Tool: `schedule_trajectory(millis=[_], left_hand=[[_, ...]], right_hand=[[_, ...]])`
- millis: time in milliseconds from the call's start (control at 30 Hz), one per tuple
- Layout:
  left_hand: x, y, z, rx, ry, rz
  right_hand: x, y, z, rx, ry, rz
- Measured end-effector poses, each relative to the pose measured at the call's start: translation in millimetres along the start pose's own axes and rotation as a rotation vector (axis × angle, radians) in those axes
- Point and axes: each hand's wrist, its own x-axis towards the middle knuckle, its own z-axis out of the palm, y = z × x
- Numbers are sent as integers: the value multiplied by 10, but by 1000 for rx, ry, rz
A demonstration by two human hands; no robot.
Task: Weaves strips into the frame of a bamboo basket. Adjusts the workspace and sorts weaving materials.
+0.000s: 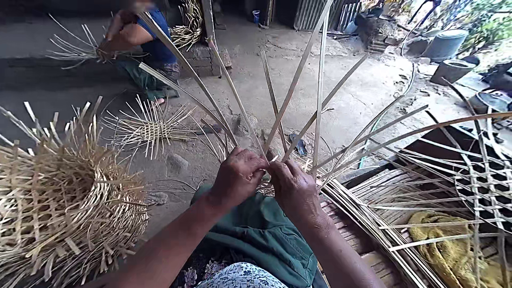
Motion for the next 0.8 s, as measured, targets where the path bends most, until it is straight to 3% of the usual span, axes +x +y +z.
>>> schedule_trajectory(millis=[100, 233, 333, 500, 567, 667, 733, 800], left_hand=[[94, 0, -202, -331, -193, -274], [166, -8, -197, -367, -226, -366], [125, -14, -137, -481, -198, -324], [-7, -75, -49, -699, -91, -98], [-38, -65, -35, -555, -61, -9], [20, 72, -19, -2, -31, 120], [66, 155, 25, 205, -29, 168], [98, 163, 40, 249, -27, 172]], right_hand=[[-20, 11, -91, 37, -54, 12], [-12, -27, -197, 131, -169, 100], [53, -24, -340, 226, -328, 238], [131, 45, -461, 272, -414, 372], [150, 54, -465, 270, -436, 405], [130, 63, -416, 258, -389, 361], [74, 91, -364, 286, -273, 306], [9, 121, -349, 288, -100, 283]])
